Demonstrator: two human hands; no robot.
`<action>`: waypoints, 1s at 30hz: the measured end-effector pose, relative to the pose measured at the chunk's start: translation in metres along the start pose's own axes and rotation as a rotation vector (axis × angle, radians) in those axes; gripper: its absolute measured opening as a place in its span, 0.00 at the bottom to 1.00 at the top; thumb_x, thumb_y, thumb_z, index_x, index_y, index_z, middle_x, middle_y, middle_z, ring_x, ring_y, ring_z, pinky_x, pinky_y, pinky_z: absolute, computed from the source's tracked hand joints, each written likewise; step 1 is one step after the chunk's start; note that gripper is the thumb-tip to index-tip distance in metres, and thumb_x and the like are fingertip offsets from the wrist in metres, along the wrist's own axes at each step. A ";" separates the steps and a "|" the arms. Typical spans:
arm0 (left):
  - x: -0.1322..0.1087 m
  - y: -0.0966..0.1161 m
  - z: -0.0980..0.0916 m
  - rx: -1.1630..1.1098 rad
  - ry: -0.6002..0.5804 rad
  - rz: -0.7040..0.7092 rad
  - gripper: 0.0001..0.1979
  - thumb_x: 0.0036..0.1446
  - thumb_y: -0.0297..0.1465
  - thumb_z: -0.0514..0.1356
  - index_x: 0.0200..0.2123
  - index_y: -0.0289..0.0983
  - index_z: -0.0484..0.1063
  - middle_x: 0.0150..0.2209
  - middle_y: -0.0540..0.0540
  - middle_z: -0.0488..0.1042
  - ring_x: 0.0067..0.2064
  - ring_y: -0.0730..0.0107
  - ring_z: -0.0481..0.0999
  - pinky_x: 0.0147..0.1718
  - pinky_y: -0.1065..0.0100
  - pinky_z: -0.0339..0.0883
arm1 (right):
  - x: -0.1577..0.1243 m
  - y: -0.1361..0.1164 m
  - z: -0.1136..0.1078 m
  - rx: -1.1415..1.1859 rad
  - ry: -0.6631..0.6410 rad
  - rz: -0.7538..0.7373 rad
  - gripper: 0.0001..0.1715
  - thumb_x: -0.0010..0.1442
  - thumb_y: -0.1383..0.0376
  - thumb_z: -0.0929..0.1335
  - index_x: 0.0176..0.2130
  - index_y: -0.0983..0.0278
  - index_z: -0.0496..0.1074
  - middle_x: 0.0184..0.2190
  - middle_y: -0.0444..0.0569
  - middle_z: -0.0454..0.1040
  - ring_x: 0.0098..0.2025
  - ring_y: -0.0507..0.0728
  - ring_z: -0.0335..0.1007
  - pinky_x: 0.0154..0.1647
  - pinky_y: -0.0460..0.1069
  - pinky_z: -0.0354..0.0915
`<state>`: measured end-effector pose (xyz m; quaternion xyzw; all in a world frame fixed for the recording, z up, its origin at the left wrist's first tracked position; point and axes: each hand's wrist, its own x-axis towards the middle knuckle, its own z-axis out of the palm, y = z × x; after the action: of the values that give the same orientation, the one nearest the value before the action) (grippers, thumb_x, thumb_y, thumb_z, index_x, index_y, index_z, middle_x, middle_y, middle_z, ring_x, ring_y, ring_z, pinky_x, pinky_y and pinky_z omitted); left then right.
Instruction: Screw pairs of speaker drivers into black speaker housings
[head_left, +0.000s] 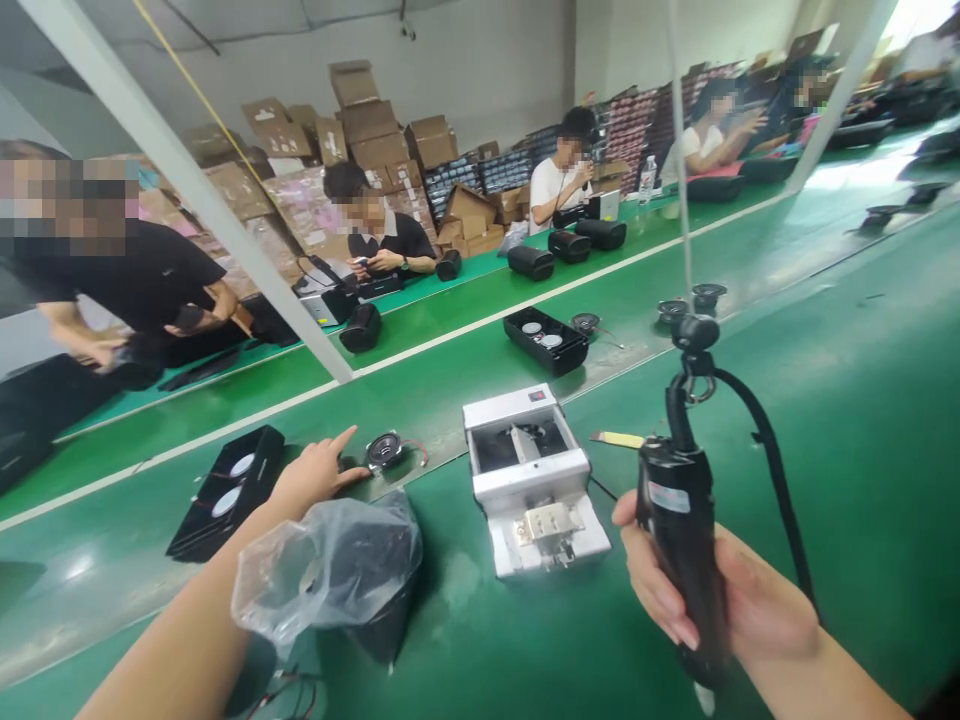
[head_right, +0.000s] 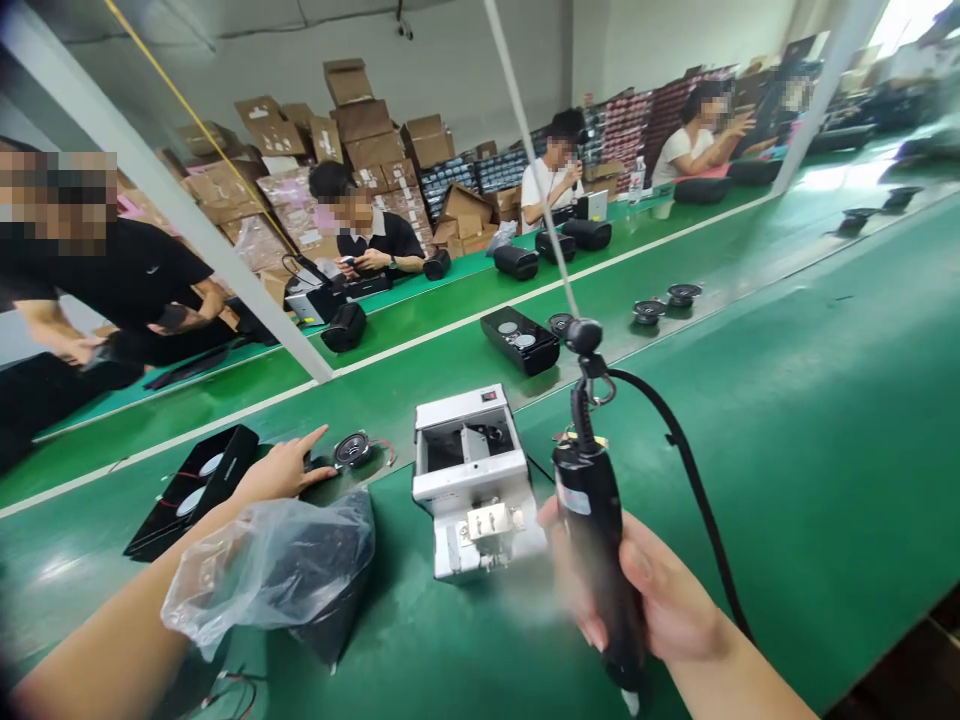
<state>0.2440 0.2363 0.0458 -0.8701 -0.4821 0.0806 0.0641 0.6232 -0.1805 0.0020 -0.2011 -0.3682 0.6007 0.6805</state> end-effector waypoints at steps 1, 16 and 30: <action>0.003 0.001 -0.005 0.013 -0.026 0.018 0.26 0.73 0.44 0.66 0.66 0.38 0.72 0.63 0.37 0.76 0.60 0.50 0.79 0.60 0.43 0.77 | 0.001 -0.001 0.001 0.007 0.002 0.000 0.33 0.71 0.41 0.69 0.63 0.57 0.75 0.30 0.46 0.73 0.22 0.49 0.63 0.25 0.46 0.62; 0.034 0.045 -0.049 0.086 -0.161 0.134 0.22 0.73 0.43 0.66 0.63 0.38 0.75 0.61 0.39 0.77 0.58 0.52 0.81 0.57 0.46 0.79 | 0.006 -0.006 0.003 0.074 -0.102 -0.055 0.30 0.75 0.46 0.69 0.63 0.65 0.72 0.36 0.44 0.77 0.26 0.48 0.69 0.26 0.45 0.70; -0.248 -0.070 -0.131 0.106 -0.207 -0.394 0.34 0.52 0.51 0.71 0.58 0.39 0.79 0.46 0.47 0.80 0.56 0.48 0.78 0.62 0.53 0.68 | -0.011 -0.013 0.007 -0.033 0.019 -0.001 0.34 0.70 0.44 0.72 0.64 0.61 0.72 0.33 0.45 0.75 0.28 0.52 0.71 0.28 0.48 0.68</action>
<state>0.0830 0.0580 0.2064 -0.7417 -0.6417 0.1804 0.0744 0.6264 -0.1945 0.0134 -0.2177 -0.3717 0.5922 0.6810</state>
